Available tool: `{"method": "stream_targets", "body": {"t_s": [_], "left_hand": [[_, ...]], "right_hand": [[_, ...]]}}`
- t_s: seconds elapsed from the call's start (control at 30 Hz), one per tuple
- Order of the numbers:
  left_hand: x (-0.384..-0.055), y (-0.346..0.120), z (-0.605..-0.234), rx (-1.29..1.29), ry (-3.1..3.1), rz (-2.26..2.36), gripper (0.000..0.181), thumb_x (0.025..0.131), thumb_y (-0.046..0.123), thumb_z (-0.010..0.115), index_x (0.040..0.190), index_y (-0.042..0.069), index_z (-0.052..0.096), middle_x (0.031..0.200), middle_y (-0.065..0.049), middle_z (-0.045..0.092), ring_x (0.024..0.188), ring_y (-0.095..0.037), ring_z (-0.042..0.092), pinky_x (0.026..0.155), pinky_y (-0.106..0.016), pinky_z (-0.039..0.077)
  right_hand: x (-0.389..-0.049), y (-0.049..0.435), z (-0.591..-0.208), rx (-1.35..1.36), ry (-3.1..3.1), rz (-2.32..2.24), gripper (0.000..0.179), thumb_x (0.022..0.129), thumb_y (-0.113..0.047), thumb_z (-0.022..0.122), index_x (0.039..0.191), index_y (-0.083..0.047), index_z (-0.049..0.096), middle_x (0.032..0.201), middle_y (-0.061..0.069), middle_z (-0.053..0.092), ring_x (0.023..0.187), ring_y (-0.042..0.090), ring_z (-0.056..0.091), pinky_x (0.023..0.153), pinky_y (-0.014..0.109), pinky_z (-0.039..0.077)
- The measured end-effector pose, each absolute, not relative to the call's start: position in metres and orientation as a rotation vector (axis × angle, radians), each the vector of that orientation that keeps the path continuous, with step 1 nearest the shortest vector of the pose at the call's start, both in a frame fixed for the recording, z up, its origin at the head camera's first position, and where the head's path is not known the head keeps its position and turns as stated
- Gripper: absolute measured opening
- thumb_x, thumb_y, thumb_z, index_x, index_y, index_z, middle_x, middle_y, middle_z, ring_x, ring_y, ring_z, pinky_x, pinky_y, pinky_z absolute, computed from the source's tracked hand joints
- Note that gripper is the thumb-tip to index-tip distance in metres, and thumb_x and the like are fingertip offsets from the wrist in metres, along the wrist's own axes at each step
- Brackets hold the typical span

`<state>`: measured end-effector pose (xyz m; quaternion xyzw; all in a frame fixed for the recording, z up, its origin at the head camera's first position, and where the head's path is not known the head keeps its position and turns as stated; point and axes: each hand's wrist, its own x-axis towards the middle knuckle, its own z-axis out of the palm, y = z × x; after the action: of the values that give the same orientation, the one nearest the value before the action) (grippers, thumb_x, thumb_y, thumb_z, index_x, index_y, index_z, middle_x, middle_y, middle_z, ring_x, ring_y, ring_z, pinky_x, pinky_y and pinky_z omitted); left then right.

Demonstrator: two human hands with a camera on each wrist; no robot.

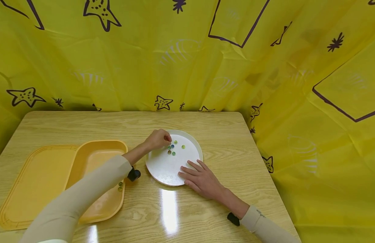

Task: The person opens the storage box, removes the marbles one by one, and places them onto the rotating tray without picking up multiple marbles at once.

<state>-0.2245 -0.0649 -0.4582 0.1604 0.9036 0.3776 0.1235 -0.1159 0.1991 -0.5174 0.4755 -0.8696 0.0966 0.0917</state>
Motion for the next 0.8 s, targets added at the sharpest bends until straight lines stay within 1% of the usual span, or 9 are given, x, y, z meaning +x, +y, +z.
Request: {"method": "stream_targets", "body": {"t_s": [0.23,0.47,0.67,0.8], "left_hand": [[-0.2264,-0.0645,-0.4621,0.440,2.630,1.082,0.004,0.087,-0.001,0.069,0.088,-0.001,0.073,0.084,-0.008,0.069,0.077,-0.019,0.058,0.071,-0.028,0.048],[-0.2275,-0.0639,-0.4667,0.446,2.639,1.082,0.004,0.086,-0.001,0.069,0.087,0.000,0.073,0.083,-0.007,0.069,0.077,-0.019,0.057,0.072,-0.029,0.047],[-0.2275,-0.0622,-0.4657,0.447,2.641,1.060,0.004,0.086,0.000,0.069,0.087,0.000,0.073,0.082,-0.007,0.068,0.076,-0.018,0.057,0.071,-0.029,0.047],[-0.2268,-0.0608,-0.4635,0.452,2.644,1.046,0.004,0.087,0.000,0.069,0.087,0.000,0.073,0.082,-0.007,0.068,0.076,-0.019,0.057,0.070,-0.029,0.047]], "right_hand": [[-0.1162,0.1991,-0.5175,1.410,-2.577,0.273,0.052,0.110,-0.045,0.023,0.141,-0.023,0.060,0.145,-0.004,0.054,0.142,0.023,0.036,0.115,0.050,0.022],[-0.1162,0.1984,-0.5173,1.409,-2.585,0.268,0.053,0.110,-0.045,0.023,0.140,-0.023,0.060,0.144,-0.005,0.054,0.142,0.023,0.036,0.116,0.050,0.022],[-0.1151,0.1989,-0.5159,1.403,-2.604,0.267,0.053,0.110,-0.045,0.023,0.140,-0.023,0.060,0.145,-0.005,0.053,0.143,0.023,0.036,0.116,0.050,0.021],[-0.1156,0.1995,-0.5166,1.408,-2.589,0.260,0.054,0.110,-0.045,0.022,0.140,-0.023,0.061,0.144,-0.004,0.054,0.142,0.023,0.037,0.115,0.050,0.022]]}}
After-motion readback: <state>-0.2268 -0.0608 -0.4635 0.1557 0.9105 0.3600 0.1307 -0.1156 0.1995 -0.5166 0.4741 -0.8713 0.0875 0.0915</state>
